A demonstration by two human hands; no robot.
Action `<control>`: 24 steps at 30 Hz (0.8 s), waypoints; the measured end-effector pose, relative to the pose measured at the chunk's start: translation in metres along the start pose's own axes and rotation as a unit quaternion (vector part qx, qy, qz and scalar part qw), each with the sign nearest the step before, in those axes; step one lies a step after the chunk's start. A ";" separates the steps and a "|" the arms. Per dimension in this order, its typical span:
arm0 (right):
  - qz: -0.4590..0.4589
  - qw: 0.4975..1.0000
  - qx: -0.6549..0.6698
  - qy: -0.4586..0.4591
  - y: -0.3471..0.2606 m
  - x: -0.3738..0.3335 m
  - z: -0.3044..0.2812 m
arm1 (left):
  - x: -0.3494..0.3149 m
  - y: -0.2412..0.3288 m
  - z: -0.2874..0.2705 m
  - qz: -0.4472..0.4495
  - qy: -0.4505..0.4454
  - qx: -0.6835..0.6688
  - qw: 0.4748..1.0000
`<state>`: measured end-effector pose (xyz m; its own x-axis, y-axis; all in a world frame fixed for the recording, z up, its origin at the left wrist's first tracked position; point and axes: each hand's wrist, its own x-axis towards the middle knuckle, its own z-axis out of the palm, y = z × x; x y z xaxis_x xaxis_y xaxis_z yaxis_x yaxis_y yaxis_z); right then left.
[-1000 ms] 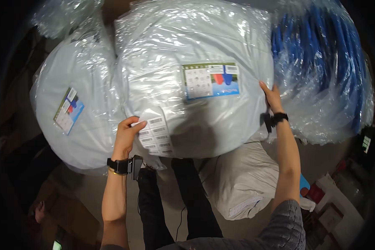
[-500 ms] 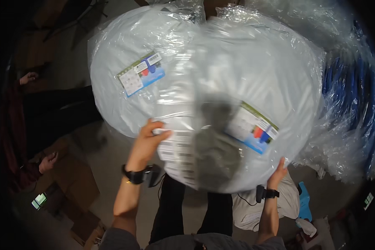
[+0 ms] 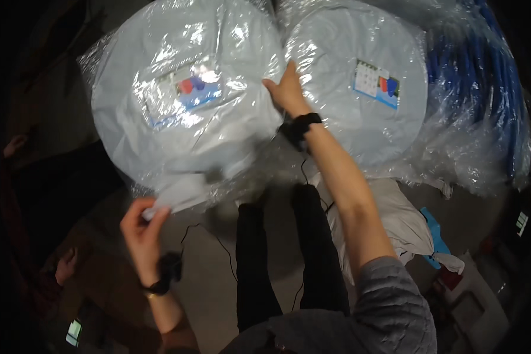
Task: Attaching barcode labels to large plastic-wrapped circular items and organizing them.
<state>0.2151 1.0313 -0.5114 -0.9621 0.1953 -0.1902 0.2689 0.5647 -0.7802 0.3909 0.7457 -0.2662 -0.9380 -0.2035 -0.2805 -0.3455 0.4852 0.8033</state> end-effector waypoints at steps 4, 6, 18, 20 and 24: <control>-0.031 0.916 0.371 -0.148 -0.055 -0.069 -0.085 | 0.004 0.020 0.078 -0.049 -0.030 -0.187 0.981; -0.008 0.886 0.397 -0.239 -0.079 -0.117 -0.128 | 0.004 0.030 0.101 -0.045 -0.045 -0.225 0.972; 0.007 0.890 0.376 -0.257 -0.035 -0.167 -0.199 | -0.012 0.065 0.178 0.031 -0.160 -0.176 0.971; -0.014 0.906 0.359 -0.224 -0.030 -0.166 -0.213 | -0.013 0.070 0.190 0.026 -0.157 -0.177 0.971; -0.047 0.931 0.286 -0.224 -0.003 -0.161 -0.233 | -0.015 0.084 0.219 0.018 -0.197 -0.160 0.967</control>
<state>0.3793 1.1850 -0.3393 -0.9371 -0.2595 -0.2335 0.2370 0.0182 -0.9714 0.3698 0.9761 -0.3092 -0.9090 0.1787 -0.3766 -0.3448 0.1856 0.9202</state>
